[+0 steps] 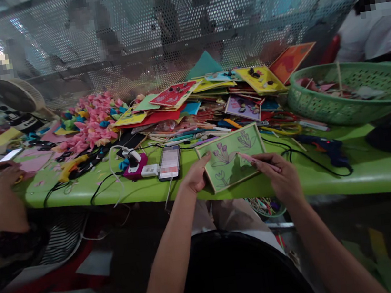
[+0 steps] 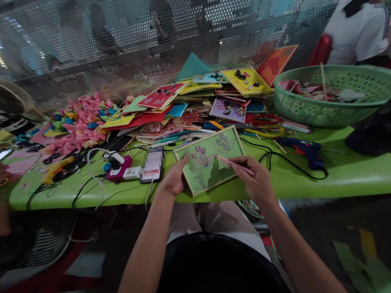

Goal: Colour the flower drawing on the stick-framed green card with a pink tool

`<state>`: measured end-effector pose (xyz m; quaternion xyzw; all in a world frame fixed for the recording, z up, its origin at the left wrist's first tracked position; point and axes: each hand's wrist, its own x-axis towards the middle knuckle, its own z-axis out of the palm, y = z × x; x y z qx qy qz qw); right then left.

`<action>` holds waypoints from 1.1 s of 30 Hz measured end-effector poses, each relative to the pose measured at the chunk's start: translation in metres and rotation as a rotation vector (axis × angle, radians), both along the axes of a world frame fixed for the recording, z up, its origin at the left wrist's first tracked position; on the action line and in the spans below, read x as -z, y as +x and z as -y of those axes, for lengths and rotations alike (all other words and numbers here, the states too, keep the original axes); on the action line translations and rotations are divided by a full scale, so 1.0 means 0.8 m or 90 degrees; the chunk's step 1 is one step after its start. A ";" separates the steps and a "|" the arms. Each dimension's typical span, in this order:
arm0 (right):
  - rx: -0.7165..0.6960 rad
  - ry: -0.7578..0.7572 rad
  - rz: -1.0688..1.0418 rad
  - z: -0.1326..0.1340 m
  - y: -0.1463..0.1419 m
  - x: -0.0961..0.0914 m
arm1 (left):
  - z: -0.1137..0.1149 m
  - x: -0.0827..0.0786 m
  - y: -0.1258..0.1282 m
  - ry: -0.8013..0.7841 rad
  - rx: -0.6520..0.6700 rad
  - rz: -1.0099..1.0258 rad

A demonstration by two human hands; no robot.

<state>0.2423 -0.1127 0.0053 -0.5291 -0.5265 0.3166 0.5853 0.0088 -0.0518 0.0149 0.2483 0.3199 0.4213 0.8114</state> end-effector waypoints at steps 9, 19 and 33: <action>-0.032 0.006 0.044 0.001 0.002 -0.001 | 0.002 -0.006 0.002 -0.015 -0.015 -0.008; -0.082 0.006 0.082 0.002 0.005 0.005 | 0.000 0.000 0.001 -0.006 -0.008 -0.003; -0.016 0.012 0.038 0.002 0.001 -0.001 | -0.001 0.002 -0.001 0.000 -0.011 0.013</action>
